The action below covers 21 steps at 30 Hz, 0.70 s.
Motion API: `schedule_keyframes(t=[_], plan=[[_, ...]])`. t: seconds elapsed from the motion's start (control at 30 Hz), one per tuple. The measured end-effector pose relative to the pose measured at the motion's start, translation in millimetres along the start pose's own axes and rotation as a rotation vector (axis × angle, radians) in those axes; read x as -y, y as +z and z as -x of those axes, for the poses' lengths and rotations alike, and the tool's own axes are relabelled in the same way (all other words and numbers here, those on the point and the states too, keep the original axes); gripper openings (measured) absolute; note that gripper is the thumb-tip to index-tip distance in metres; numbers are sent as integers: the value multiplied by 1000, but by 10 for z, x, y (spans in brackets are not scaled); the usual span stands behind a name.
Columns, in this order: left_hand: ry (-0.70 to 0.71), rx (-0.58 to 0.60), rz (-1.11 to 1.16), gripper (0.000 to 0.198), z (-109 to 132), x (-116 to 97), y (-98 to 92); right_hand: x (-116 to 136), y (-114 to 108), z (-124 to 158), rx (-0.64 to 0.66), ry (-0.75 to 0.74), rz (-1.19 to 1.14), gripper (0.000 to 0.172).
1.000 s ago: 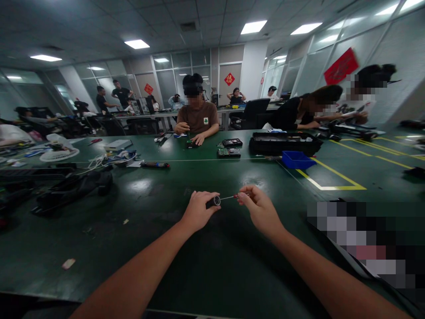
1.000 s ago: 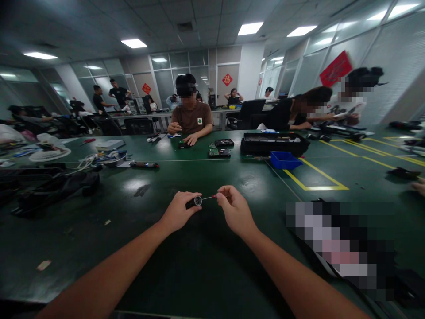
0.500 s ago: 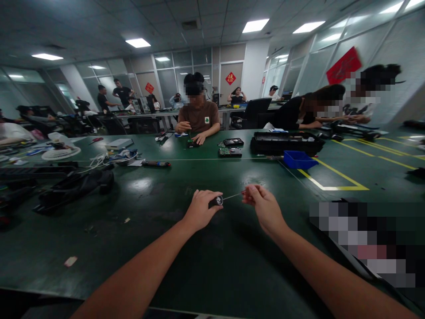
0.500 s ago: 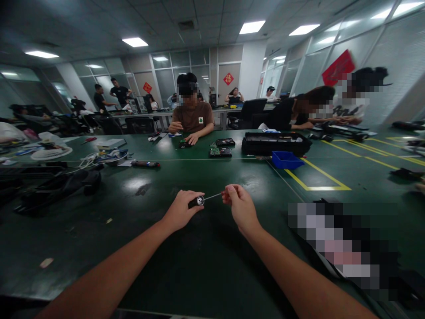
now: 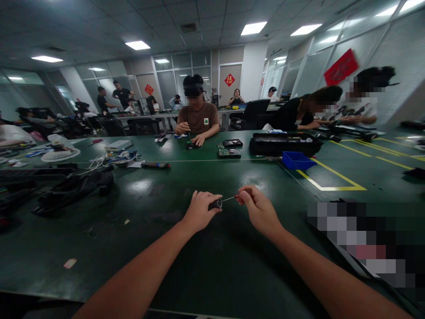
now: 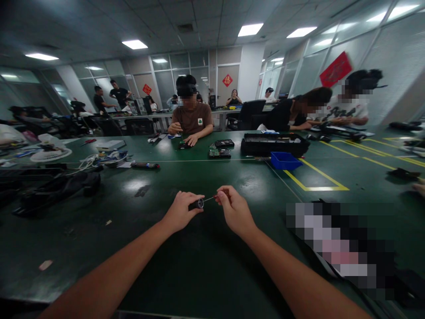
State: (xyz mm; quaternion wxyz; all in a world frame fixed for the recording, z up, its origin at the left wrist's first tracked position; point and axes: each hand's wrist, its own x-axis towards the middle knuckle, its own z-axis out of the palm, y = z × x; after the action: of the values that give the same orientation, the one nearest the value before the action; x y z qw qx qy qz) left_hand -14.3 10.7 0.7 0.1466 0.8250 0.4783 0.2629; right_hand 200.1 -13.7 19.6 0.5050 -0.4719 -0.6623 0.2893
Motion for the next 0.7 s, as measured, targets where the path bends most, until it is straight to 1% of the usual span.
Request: schedule_keyframes(t=[0.07,0.13,0.23,0.37,0.53,0.6,0.7], plan=[[7,25,-29,40,-3,14,16,26,-12,10,74,-38,86,25],[17,57,-57,41,-12,23,28,48,-17,14,110,-67,163,21],[9,88,-87,40,-33,25,28,50,-15,9,95,-87,243,17],[-17,87,-96,39,-56,40,21,20,-21,-3,66,-71,307,17],[-40,78,-62,37,-57,63,24,34,-33,9,1,-12,261,20],[-39,81,-61,38,-54,57,24,41,-25,17,-13,-27,211,20],[-18,86,-66,38,-49,33,20,38,-3,25,10,-61,167,19]])
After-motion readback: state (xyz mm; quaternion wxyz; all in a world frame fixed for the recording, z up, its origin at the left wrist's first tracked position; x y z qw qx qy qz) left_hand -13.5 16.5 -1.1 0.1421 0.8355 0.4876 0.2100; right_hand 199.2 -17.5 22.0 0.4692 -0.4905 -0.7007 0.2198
